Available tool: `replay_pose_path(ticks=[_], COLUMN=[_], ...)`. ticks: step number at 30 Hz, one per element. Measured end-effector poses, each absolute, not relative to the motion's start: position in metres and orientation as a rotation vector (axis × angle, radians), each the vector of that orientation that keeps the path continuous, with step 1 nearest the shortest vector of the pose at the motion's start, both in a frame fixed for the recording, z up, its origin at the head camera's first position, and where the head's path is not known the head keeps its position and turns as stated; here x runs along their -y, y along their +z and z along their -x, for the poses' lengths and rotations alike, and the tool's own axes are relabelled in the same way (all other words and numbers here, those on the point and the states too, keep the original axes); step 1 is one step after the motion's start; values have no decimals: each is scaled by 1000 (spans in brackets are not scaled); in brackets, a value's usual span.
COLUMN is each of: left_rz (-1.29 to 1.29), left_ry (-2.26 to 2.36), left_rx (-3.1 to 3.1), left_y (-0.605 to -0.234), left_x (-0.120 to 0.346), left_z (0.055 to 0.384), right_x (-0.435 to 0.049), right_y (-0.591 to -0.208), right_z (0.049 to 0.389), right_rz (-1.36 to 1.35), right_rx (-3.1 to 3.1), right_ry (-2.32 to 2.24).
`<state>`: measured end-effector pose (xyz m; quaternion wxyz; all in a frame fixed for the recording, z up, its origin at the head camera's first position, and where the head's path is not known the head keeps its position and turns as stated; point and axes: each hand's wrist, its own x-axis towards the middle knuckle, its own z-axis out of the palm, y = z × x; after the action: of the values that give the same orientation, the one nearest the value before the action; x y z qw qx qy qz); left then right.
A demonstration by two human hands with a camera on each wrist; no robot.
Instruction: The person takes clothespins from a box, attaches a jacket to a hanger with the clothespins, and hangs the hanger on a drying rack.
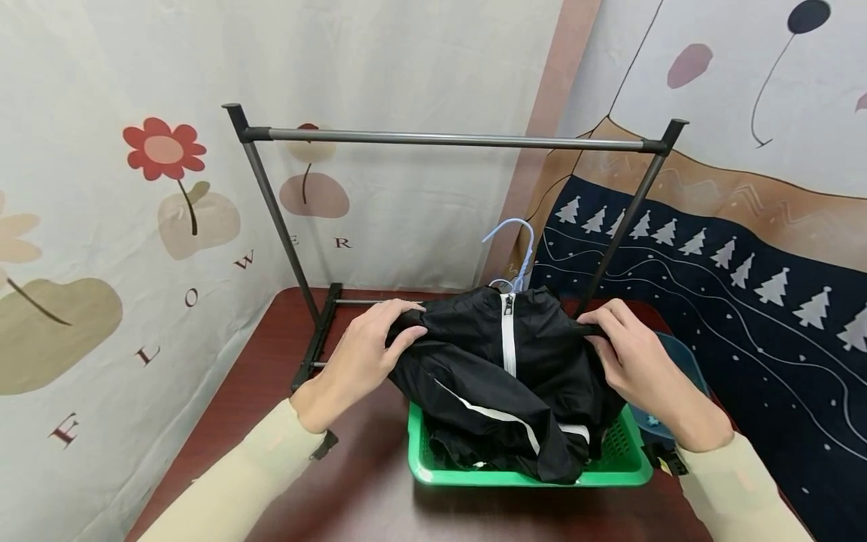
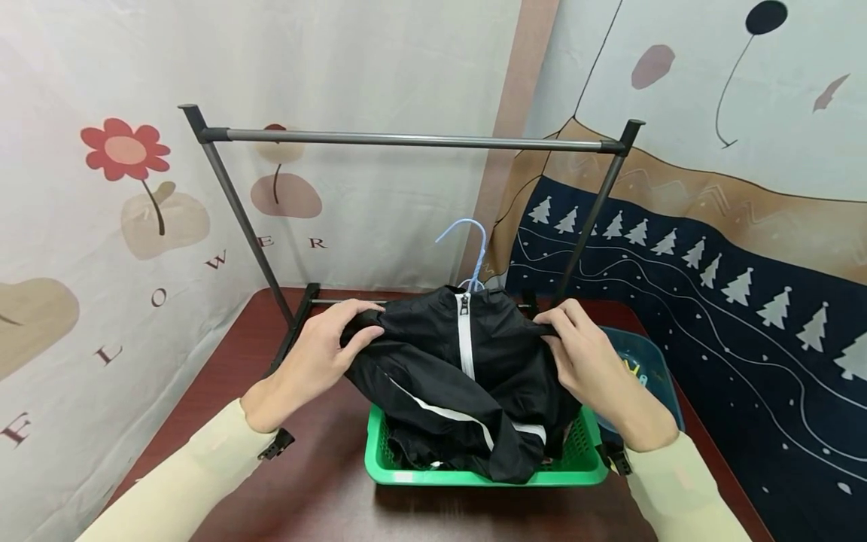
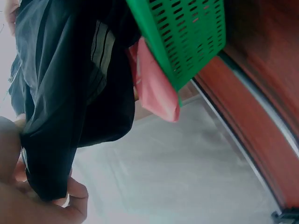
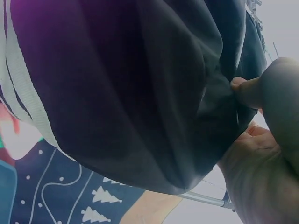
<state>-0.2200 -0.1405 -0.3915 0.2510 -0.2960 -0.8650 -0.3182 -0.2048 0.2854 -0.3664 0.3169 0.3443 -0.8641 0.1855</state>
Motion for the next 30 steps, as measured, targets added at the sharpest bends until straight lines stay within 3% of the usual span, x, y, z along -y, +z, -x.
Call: replay_pose_path(ticks=[13,30], left_rz=[842,845], left_ry=[-522,-528], left_rx=[2171,2139], left_y=[-376,-380], left_x=[134,135], left_z=[221,219], right_x=[-282,-285], right_y=[-358,-359], right_z=[208,207], right_rz=[-888,-876], right_rx=[2237,2261], right_ry=[513,555])
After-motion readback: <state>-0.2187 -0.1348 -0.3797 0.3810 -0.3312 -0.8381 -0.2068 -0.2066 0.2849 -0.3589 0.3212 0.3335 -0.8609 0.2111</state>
